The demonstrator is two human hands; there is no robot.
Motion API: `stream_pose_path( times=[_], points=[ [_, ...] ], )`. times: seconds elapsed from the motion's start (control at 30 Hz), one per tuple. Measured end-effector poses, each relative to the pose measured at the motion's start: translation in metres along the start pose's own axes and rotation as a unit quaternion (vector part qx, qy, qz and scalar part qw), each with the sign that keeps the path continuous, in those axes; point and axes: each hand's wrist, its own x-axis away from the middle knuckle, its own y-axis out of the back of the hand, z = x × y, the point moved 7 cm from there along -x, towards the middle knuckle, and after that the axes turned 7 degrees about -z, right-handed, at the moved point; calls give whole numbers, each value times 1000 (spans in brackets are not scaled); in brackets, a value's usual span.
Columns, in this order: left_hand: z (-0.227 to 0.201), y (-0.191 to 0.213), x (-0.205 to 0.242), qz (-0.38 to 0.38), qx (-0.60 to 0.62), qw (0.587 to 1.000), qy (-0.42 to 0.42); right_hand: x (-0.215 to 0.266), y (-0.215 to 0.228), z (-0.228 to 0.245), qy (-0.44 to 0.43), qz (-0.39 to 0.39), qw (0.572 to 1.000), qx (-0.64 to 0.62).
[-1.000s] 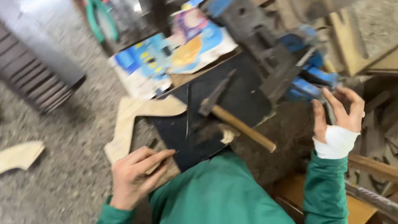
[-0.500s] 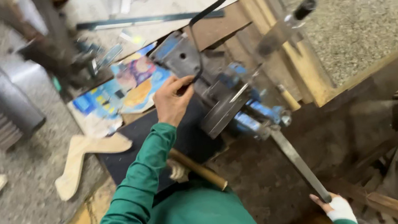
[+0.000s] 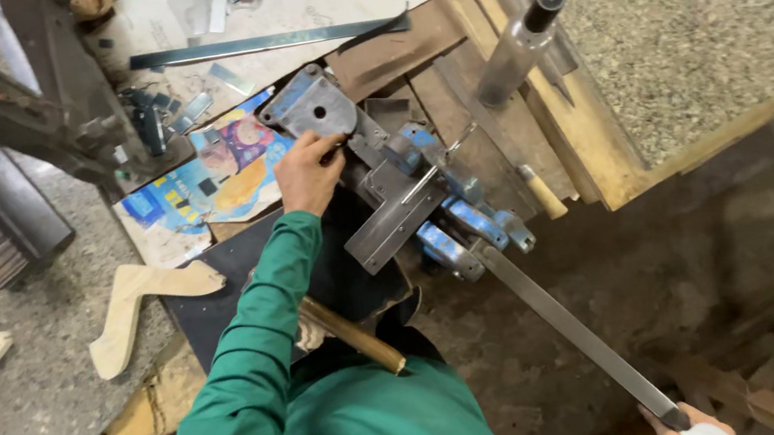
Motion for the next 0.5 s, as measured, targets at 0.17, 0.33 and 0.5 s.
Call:
stream_pose_path(
  times=[0.17, 0.33, 0.5],
  points=[
    [4, -15, 6, 17, 7, 1000, -6, 1, -18, 10, 27, 55, 998, 4],
    [10, -10, 2, 15, -15, 999, -44, -15, -17, 29, 49, 65, 997, 8],
    [12, -2, -1, 21, 24, 999, -36, 10, -35, 6, 34, 61, 997, -14]
  ],
)
